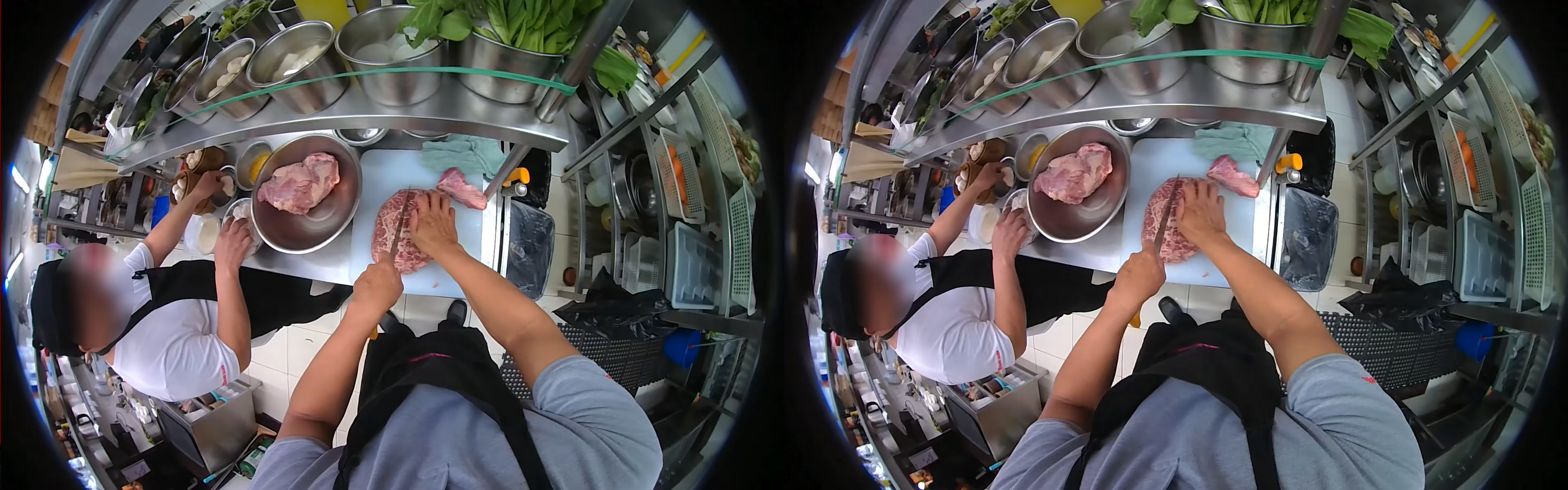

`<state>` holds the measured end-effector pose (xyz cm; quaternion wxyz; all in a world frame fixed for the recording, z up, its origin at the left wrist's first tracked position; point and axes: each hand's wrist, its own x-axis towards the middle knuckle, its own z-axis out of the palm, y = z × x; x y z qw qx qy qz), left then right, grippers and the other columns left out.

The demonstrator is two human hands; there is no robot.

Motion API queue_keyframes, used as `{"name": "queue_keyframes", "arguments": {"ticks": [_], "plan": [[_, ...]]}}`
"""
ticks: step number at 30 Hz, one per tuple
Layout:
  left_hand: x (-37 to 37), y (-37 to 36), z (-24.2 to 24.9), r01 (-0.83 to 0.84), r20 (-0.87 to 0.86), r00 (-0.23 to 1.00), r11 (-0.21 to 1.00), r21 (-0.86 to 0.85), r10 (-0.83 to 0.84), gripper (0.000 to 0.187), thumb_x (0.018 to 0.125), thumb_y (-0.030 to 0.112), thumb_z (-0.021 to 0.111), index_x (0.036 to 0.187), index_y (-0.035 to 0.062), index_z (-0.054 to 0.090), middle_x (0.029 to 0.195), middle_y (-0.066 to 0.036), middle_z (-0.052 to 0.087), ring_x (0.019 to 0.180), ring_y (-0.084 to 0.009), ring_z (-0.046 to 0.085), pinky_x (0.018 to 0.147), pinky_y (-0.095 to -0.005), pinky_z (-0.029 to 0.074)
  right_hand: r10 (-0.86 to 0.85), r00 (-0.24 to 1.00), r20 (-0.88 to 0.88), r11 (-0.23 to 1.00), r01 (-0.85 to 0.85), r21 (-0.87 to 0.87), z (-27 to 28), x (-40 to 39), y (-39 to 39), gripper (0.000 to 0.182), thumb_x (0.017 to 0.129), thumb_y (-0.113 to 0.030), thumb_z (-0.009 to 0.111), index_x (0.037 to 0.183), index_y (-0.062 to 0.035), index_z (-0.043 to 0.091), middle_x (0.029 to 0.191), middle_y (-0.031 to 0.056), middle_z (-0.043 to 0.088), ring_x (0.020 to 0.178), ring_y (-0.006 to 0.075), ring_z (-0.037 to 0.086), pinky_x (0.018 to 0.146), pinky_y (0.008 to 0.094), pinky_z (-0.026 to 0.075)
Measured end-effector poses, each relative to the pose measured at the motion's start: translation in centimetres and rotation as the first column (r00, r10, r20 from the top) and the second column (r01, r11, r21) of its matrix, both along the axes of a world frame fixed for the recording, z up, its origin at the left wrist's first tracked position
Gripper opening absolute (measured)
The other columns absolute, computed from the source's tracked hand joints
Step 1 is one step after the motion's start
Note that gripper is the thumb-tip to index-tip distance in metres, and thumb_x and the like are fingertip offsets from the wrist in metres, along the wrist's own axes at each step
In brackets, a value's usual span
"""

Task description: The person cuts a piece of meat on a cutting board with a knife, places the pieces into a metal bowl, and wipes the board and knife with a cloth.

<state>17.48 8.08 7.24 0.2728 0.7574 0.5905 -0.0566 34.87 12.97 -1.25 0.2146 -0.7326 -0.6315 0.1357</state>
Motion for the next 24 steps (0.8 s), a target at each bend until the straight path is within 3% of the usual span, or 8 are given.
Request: {"name": "queue_keyframes", "arguments": {"ticks": [6, 11, 16, 18, 21, 22, 24], "plan": [[1.0, 2.9, 0.3, -0.016, 0.037, 0.999, 0.997, -0.071, 0.019, 0.033, 0.094, 0.014, 0.05, 0.116, -0.0113, 0.05, 0.096, -0.04, 0.067, 0.094, -0.0537, 0.068, 0.087, -0.059, 0.054, 0.035, 0.999, 0.022, 0.998, -0.036, 0.06, -0.3, 0.2, -0.2, 0.046, 0.095, -0.025, 0.056, 0.135, -0.0042, 0.049, 0.139, 0.0216, 0.046, 0.128, 0.0432, 0.043, 0.101, 0.0568, 0.039], [2.6, 6.0, -2.8, 0.025, 0.049, 0.999, 0.998, -0.06, -0.022, 0.034, 0.09, 0.01, 0.048, 0.116, -0.0123, 0.052, 0.099, -0.04, 0.067, 0.098, -0.051, 0.069, 0.09, -0.0555, 0.054, 0.066, 0.998, 0.022, 0.996, -0.067, 0.057, -0.2, 0.4, 0.2, 0.045, 0.094, -0.024, 0.058, 0.133, -0.0038, 0.05, 0.138, 0.0212, 0.047, 0.125, 0.0427, 0.044, 0.1, 0.0565, 0.04], [1.9, 4.5, 0.2, -0.058, -0.007, 0.998, 0.984, -0.168, 0.058, 0.033, 0.089, 0.01, 0.048, 0.112, -0.0124, 0.054, 0.099, -0.038, 0.068, 0.1, -0.0501, 0.069, 0.09, -0.0539, 0.055, 0.059, 0.997, 0.041, 0.995, -0.062, 0.077, 0.1, 0.3, 0.2, 0.046, 0.093, -0.024, 0.059, 0.132, -0.0029, 0.05, 0.137, 0.0204, 0.047, 0.125, 0.0425, 0.045, 0.098, 0.0565, 0.04], [1.1, 3.1, 0.9, -0.1, -0.033, 0.995, 0.972, -0.214, 0.096, 0.037, 0.091, 0.012, 0.049, 0.12, -0.0097, 0.056, 0.117, -0.038, 0.065, 0.113, -0.0505, 0.065, 0.098, -0.054, 0.052, 0.052, 0.998, 0.035, 0.995, -0.055, 0.081, 0.1, 0.1, 0.2, 0.045, 0.093, -0.024, 0.058, 0.132, -0.0023, 0.05, 0.136, 0.0201, 0.047, 0.124, 0.0425, 0.045, 0.097, 0.0567, 0.041], [2.0, 4.2, -0.5, -0.057, -0.01, 0.998, 0.988, -0.146, 0.057, 0.037, 0.091, 0.011, 0.049, 0.12, -0.0094, 0.056, 0.119, -0.039, 0.064, 0.113, -0.0494, 0.065, 0.098, -0.0539, 0.052, 0.041, 0.999, 0.03, 0.992, -0.044, 0.122, -0.4, 0.2, 0.1, 0.045, 0.093, -0.023, 0.058, 0.132, -0.0024, 0.05, 0.137, 0.0202, 0.047, 0.125, 0.0429, 0.045, 0.097, 0.0568, 0.041], [2.2, 6.1, -3.0, -0.004, -0.07, 0.997, 0.959, -0.282, -0.016, 0.036, 0.092, 0.011, 0.049, 0.121, -0.0086, 0.056, 0.12, -0.038, 0.064, 0.114, -0.0485, 0.065, 0.099, -0.0532, 0.052, 0.049, 0.998, 0.029, 0.992, -0.052, 0.112, -0.5, 0.2, 0.0, 0.045, 0.093, -0.023, 0.058, 0.132, -0.0024, 0.05, 0.137, 0.0202, 0.047, 0.125, 0.0429, 0.045, 0.097, 0.0568, 0.041], [3.6, 7.6, -2.1, -0.032, -0.064, 0.998, 0.965, -0.26, 0.016, 0.037, 0.092, 0.012, 0.049, 0.122, -0.0081, 0.056, 0.121, -0.037, 0.064, 0.115, -0.0482, 0.065, 0.099, -0.0527, 0.052, 0.054, 0.998, 0.018, 0.992, -0.055, 0.116, -0.4, 0.4, 0.1, 0.045, 0.094, -0.024, 0.057, 0.132, -0.0023, 0.051, 0.137, 0.0203, 0.047, 0.126, 0.0432, 0.044, 0.098, 0.0568, 0.041]]}}
